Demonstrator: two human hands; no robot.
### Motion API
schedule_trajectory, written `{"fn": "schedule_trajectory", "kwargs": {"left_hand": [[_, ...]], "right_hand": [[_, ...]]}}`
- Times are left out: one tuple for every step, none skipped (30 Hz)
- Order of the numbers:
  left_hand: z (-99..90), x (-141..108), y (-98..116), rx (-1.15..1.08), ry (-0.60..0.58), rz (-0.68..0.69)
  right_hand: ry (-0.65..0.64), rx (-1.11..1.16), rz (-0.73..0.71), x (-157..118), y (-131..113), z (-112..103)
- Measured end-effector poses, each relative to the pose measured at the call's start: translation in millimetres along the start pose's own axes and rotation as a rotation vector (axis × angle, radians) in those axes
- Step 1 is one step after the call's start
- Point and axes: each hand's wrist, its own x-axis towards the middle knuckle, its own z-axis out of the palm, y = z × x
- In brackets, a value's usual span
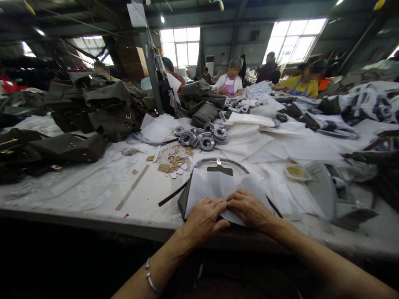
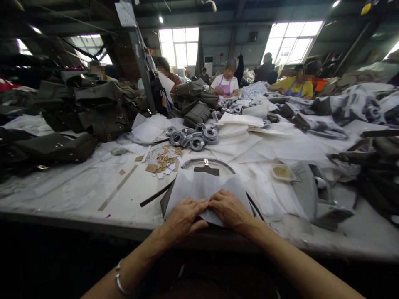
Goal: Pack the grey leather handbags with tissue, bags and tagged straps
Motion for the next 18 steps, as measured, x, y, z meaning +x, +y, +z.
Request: {"fn": "schedule_trajectory", "kwargs": {"left_hand": [[1.3,1,2,0.037,-0.015,0.004],[3.1,1,5,0.076,-0.027,0.009],[5.3,1,7,0.116,-0.034,0.012],[7.8,0,9,0.154,-0.034,0.016],[10.4,0,12,0.186,-0.029,0.015],[13.1,-1,14,0.211,-0.021,0.013],[15.6,-1,15,0.227,-0.01,0.009],[18.0,-2,16,0.237,0.003,0.004],[20.3,-2,17,0.242,0.015,-0.001],[22.8,-2,17,0.242,0.025,-0.007],[25.5,-2,17,0.236,0.033,-0.014],[28.6,-2,17,0.224,0.041,-0.023],[32.1,-3,17,0.204,0.052,-0.033],[35.7,-4,16,0.18,0.068,-0.047],[38.8,-6,16,0.155,0.094,-0.058],[40.6,-9,15,0.128,0.126,-0.065],[40.4,-12,15,0.095,0.153,-0.064],[37.3,-14,15,0.053,0.172,-0.059]], "right_hand": [[-0.015,0.002,-0.004,0,0,-1],[-0.022,0.027,-0.002,1,1,-3],[-0.017,0.078,0.008,2,2,-5],[-0.005,0.148,0.04,3,4,-8],[0.007,0.226,0.096,4,6,-11],[0.011,0.298,0.17,6,8,-14],[0.012,0.353,0.246,8,9,-18],[0.007,0.384,0.307,11,9,-20],[0.002,0.392,0.339,15,8,-22],[0.002,0.384,0.335,18,5,-23],[0.008,0.37,0.305,22,1,-22],[0.014,0.353,0.265,25,-3,-20],[0.014,0.335,0.23,28,-6,-17],[0.014,0.319,0.207,30,-9,-13],[0.015,0.313,0.195,32,-11,-8],[0.017,0.319,0.191,33,-11,-3],[0.024,0.333,0.192,34,-11,1],[0.036,0.354,0.195,33,-9,4]]}}
